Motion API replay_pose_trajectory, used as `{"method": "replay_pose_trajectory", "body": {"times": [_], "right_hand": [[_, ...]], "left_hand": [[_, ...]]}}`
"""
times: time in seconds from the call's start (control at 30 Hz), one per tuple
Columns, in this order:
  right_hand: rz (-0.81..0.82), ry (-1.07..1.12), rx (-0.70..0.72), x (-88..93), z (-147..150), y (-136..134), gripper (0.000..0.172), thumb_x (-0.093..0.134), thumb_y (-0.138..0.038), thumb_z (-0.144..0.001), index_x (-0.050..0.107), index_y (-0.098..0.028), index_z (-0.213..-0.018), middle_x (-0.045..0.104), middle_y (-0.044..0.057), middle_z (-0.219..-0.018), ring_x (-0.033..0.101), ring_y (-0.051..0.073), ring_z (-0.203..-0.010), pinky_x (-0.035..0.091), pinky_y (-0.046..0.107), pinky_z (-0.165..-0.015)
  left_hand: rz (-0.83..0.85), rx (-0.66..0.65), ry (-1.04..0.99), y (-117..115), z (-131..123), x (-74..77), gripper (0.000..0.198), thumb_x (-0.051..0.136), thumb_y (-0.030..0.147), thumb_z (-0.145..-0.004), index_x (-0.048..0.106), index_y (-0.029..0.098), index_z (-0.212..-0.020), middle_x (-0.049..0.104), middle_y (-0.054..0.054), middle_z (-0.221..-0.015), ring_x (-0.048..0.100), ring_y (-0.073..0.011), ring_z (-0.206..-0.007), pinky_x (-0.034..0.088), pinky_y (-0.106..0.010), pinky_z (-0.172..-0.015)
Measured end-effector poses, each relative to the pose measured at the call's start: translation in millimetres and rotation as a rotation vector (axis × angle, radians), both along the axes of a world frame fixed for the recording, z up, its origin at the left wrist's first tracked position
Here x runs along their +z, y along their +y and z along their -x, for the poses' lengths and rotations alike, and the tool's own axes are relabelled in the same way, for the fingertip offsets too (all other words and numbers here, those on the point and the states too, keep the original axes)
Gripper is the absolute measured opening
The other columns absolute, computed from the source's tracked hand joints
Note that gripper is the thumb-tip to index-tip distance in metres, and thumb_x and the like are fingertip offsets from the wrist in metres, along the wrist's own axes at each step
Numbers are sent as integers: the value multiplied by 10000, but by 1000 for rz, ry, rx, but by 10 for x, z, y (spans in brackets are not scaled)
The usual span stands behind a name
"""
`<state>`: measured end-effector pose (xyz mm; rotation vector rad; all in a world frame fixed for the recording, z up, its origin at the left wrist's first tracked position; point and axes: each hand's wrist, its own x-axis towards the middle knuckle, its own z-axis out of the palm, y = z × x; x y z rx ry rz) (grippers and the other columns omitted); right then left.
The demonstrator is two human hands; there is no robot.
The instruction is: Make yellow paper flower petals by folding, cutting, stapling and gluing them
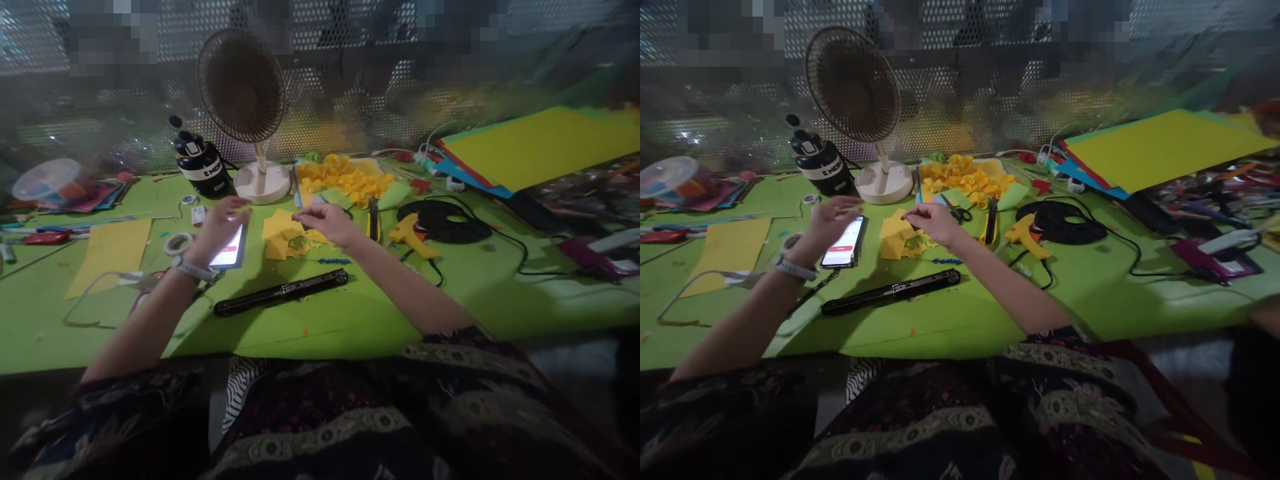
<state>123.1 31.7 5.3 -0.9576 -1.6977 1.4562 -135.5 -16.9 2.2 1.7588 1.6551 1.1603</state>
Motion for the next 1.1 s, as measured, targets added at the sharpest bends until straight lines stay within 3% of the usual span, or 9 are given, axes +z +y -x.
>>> {"method": "replay_pose_trajectory", "body": {"times": [0.1, 0.17, 0.23, 0.4, 0.63, 0.77, 0.87, 0.97, 1.1], "right_hand": [[52, 83, -1, -69, 15, -73, 52, 706, -186, -836, 744, -153, -852, 756, 48, -905, 655, 122, -840, 523, 303, -884], [125, 139, 5, -123, 31, -157, 63, 724, -209, -811, 736, -158, -845, 756, 43, -909, 660, 124, -842, 518, 299, -873], [177, 180, -1, -167, 38, -256, 94, 747, -242, -785, 724, -166, -837, 752, 37, -906, 667, 129, -844, 517, 296, -864], [193, 262, 3, -182, -19, -459, 159, 775, -299, -765, 715, -179, -850, 731, 17, -869, 655, 124, -802, 521, 280, -829], [292, 335, 141, -222, -121, -576, 342, 852, -409, -685, 735, -182, -912, 707, 9, -805, 593, 114, -673, 507, 277, -678], [205, 329, 110, -276, -156, -565, 423, 893, -466, -604, 730, -191, -882, 705, -8, -790, 598, 111, -680, 514, 281, -710], [98, 253, 65, -228, -263, -507, 424, 880, -488, -612, 732, -204, -889, 729, 9, -893, 648, 145, -816, 526, 314, -812], [-134, 43, 23, -140, -444, -467, 330, 842, -453, -698, 751, -204, -895, 732, 33, -965, 660, 180, -921, 507, 350, -884], [-508, -349, 138, -124, -658, -498, 166, 759, -338, -842, 779, -229, -966, 729, 43, -937, 642, 193, -891, 474, 370, -853]], "left_hand": [[174, -171, -106, -332, -491, 13, 412, 787, 388, -760, 686, 181, -1103, 716, -91, -1132, 672, -213, -958, 542, -329, -810], [286, -311, -196, -454, -738, 8, 418, 786, 358, -760, 677, 182, -1124, 736, -104, -1085, 695, -231, -972, 549, -338, -808], [319, -359, -280, -498, -883, -6, 313, 735, 325, -805, 683, 182, -1079, 749, -92, -1017, 711, -209, -920, 547, -315, -774], [346, -362, -408, -518, -954, -48, 174, 676, 338, -859, 673, 177, -924, 747, -64, -857, 724, -182, -791, 535, -276, -656], [329, -350, -512, -607, -987, -99, 172, 667, 341, -875, 686, 171, -890, 741, -80, -899, 722, -181, -823, 564, -308, -726], [322, -349, -563, -610, -1037, -119, 164, 684, 320, -867, 700, 167, -926, 751, -86, -916, 725, -184, -828, 584, -340, -781], [330, -342, -558, -624, -1015, -112, 276, 703, 315, -857, 677, 180, -1096, 760, -94, -989, 731, -205, -902, 590, -343, -791], [321, -314, -481, -662, -907, -113, 352, 703, 308, -861, 652, 191, -1190, 766, -91, -992, 729, -206, -928, 591, -338, -811], [220, -212, -429, -711, -718, -158, 310, 703, 293, -861, 678, 184, -1150, 766, -92, -958, 730, -200, -897, 595, -343, -838]]}}
